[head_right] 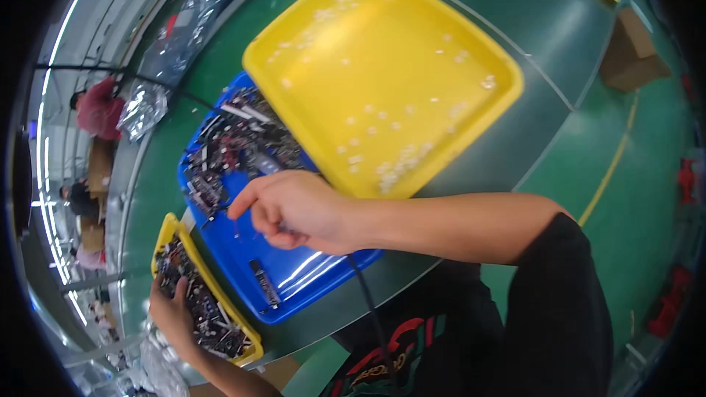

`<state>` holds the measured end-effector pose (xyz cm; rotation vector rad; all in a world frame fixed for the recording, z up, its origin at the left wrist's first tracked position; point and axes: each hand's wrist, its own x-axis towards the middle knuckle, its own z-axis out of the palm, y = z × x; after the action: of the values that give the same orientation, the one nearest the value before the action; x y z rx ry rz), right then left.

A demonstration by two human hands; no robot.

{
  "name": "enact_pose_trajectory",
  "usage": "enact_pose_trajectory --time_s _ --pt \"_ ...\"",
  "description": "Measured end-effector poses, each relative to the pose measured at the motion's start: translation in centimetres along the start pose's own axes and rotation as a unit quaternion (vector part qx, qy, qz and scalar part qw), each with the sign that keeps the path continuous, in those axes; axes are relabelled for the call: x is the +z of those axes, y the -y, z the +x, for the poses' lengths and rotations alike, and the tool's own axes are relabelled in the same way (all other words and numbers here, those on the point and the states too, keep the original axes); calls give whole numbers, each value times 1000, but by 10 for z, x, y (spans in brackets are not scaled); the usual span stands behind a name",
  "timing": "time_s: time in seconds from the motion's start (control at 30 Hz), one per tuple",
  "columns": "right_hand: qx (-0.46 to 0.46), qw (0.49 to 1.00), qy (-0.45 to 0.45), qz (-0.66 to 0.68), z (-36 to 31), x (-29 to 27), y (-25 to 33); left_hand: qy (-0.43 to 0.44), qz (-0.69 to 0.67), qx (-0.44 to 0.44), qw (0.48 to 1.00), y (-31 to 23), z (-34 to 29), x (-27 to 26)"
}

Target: The person sits at a workstation and repeatedly picks up small circuit boards from a blue tray. They attach small white cylindrical components to the boards by hand, then place the assembled units into a yellow tray. The process is repetitive and involves handling multiple electronic components.

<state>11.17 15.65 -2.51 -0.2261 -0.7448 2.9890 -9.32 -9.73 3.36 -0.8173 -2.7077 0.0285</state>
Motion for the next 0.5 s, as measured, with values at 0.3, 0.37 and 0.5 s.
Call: enact_pose_trajectory --time_s 0.3,0.37,0.5 --pt "20 1000 18 -2 0 -2 -6 28 -52 17 998 -24 -1 7" --pt "32 999 14 20 0 -2 -6 42 -68 17 997 -21 -3 7" --pt "67 997 -30 5 1 3 4 58 -86 0 995 -26 -7 0"
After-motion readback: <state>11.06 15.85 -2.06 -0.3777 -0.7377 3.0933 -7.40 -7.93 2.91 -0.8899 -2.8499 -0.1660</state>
